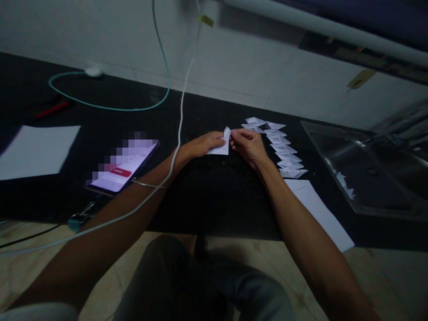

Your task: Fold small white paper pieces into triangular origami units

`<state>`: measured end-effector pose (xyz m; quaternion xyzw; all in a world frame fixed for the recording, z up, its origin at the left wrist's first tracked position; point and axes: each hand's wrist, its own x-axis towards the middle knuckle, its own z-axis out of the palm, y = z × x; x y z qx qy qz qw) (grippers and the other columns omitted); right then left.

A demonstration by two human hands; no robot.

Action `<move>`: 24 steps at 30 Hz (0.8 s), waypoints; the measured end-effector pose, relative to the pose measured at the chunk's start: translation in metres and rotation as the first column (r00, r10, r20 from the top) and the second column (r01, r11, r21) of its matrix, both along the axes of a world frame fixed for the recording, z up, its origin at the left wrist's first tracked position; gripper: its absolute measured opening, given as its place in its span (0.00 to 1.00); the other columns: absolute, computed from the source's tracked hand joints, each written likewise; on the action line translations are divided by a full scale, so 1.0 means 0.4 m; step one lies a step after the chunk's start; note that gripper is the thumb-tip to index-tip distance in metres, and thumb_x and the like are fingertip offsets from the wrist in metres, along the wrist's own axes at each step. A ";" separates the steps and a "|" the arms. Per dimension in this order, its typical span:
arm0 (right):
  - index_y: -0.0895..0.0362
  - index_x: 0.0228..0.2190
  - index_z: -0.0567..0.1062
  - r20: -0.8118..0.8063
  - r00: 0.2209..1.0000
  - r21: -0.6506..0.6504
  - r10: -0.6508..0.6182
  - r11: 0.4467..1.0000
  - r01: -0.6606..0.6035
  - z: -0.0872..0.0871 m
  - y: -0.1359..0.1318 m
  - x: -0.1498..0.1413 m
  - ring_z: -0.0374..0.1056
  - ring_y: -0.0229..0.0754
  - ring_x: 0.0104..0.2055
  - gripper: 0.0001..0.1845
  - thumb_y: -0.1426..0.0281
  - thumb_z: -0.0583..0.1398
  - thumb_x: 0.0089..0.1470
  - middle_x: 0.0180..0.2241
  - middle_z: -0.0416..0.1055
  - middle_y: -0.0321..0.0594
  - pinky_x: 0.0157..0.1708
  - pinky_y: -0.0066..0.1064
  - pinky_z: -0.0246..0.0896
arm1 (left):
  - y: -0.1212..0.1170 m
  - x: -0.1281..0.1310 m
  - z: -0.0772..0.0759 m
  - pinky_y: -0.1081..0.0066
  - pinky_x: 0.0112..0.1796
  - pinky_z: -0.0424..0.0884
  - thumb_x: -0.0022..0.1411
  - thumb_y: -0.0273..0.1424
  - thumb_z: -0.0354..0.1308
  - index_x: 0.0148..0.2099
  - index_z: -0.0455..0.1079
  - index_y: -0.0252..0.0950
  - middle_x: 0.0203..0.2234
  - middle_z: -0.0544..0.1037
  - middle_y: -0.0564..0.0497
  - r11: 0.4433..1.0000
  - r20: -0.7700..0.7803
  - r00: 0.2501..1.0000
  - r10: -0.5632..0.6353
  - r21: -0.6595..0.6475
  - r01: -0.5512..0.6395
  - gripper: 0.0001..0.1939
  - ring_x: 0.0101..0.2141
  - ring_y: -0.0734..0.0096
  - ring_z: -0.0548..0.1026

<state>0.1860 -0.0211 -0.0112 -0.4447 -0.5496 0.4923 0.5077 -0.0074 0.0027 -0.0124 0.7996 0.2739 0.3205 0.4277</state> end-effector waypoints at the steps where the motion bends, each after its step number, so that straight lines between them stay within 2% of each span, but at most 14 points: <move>1: 0.52 0.30 0.79 0.003 1.000 -0.007 0.011 1.000 -0.011 0.002 -0.002 0.002 0.70 0.36 0.29 0.21 0.50 0.73 0.42 0.28 0.75 0.35 0.27 0.30 0.68 | 0.001 -0.002 0.002 0.70 0.38 0.72 0.62 0.32 0.53 0.36 0.74 0.35 0.31 0.78 0.50 1.000 -0.007 1.000 -0.013 -0.011 0.013 0.10 0.32 0.68 0.74; 4: 0.51 0.29 0.80 -0.011 0.999 -0.030 0.048 0.998 -0.048 0.006 -0.004 0.009 0.71 0.36 0.31 0.19 0.50 0.72 0.44 0.30 0.77 0.36 0.29 0.29 0.69 | 0.002 -0.005 0.008 0.70 0.38 0.71 0.62 0.32 0.54 0.34 0.73 0.36 0.30 0.77 0.50 1.000 -0.027 1.000 -0.016 -0.014 0.015 0.09 0.32 0.67 0.74; 9: 0.51 0.30 0.80 -0.045 0.997 -0.078 0.064 0.995 -0.067 0.006 -0.002 0.014 0.71 0.36 0.31 0.14 0.58 0.74 0.43 0.29 0.76 0.34 0.31 0.30 0.70 | 0.005 -0.002 0.004 0.70 0.38 0.70 0.63 0.33 0.53 0.35 0.74 0.36 0.32 0.77 0.50 0.999 -0.028 0.999 -0.033 0.037 0.034 0.09 0.33 0.68 0.73; 15: 0.52 0.28 0.81 -0.070 0.997 -0.109 0.014 0.994 -0.022 0.014 -0.006 0.002 0.71 0.36 0.31 0.13 0.63 0.75 0.38 0.28 0.76 0.35 0.31 0.31 0.69 | 0.010 -0.005 0.005 0.69 0.39 0.68 0.64 0.33 0.50 0.35 0.72 0.35 0.32 0.76 0.49 0.993 -0.158 0.987 -0.041 0.107 0.058 0.11 0.33 0.69 0.71; 18: 0.52 0.26 0.81 -0.069 0.998 -0.083 -0.008 0.997 0.003 0.011 -0.005 -0.001 0.70 0.37 0.31 0.11 0.66 0.74 0.38 0.29 0.77 0.35 0.32 0.31 0.68 | 0.001 -0.006 0.014 0.68 0.40 0.68 0.64 0.33 0.50 0.37 0.73 0.34 0.35 0.77 0.47 0.992 -0.221 0.975 -0.033 0.108 0.058 0.12 0.35 0.68 0.72; 21: 0.53 0.26 0.81 -0.014 0.999 -0.033 -0.034 0.999 0.034 0.000 0.002 -0.001 0.68 0.36 0.29 0.08 0.69 0.71 0.39 0.28 0.76 0.35 0.32 0.33 0.66 | -0.010 -0.003 0.021 0.69 0.41 0.68 0.65 0.37 0.51 0.43 0.74 0.33 0.36 0.78 0.47 0.997 -0.229 0.973 -0.035 0.065 0.052 0.14 0.36 0.67 0.73; 24: 0.53 0.26 0.80 0.030 0.997 0.006 -0.069 0.998 0.068 -0.009 0.008 0.002 0.66 0.36 0.28 0.07 0.71 0.69 0.39 0.26 0.75 0.34 0.32 0.33 0.65 | -0.014 0.003 0.022 0.69 0.40 0.68 0.68 0.42 0.50 0.43 0.75 0.34 0.34 0.79 0.48 0.998 -0.217 0.975 -0.042 0.039 0.052 0.18 0.36 0.66 0.74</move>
